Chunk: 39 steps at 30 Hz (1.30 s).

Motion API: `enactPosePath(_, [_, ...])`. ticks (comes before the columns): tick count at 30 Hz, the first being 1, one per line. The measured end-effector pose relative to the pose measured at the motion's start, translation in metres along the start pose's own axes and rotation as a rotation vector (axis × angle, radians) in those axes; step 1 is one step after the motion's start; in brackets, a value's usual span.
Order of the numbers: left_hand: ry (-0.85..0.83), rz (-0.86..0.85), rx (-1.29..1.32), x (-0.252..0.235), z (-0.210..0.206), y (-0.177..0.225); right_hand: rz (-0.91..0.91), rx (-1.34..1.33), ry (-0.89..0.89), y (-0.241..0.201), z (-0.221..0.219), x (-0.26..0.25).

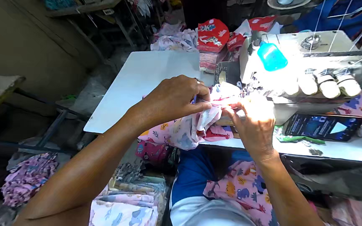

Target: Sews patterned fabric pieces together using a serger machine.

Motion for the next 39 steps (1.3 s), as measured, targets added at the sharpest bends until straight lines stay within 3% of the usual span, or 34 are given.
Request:
enactPosePath(5, [-0.006, 0.007, -0.036, -0.002, -0.001, 0.000, 0.003, -0.327, -0.166, -0.014, -0.004, 0.001])
enactPosePath(9, [-0.012, 0.001, -0.037, -0.002, -0.001, 0.001, -0.070, -0.564, -0.183, -0.016, -0.003, 0.001])
enactPosePath(13, [-0.024, 0.022, -0.046, -0.001, 0.000, 0.004, -0.110, -0.255, -0.085, -0.012, 0.003, 0.004])
enactPosePath(16, [-0.030, 0.027, -0.053, -0.002, -0.001, 0.005, -0.099, -0.108, -0.145, -0.010, -0.004, 0.005])
enactPosePath(21, [-0.019, 0.008, -0.071, -0.002, -0.002, 0.006, -0.141, -0.572, -0.295, -0.010, -0.012, 0.006])
enactPosePath(25, [-0.026, 0.015, -0.065, 0.000, -0.001, 0.005, -0.135, -0.797, -0.269, -0.010, -0.007, 0.007])
enactPosePath(33, [-0.046, 0.031, -0.081, -0.002, -0.004, 0.007, -0.040, -0.431, -0.142, -0.007, -0.004, 0.009])
enactPosePath(39, [-0.027, -0.021, -0.095, -0.002, -0.007, 0.010, -0.037, -0.307, -0.043, -0.003, 0.002, 0.008])
Point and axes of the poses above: each hand's wrist, its own x-axis away from the middle knuckle, its own z-axis out of the back of the hand, y = z × x, the point moved 8 cm from there along -x, towards the middle knuckle, and after that the axes turned 13 degrees about -z, right-handed, at the moved point
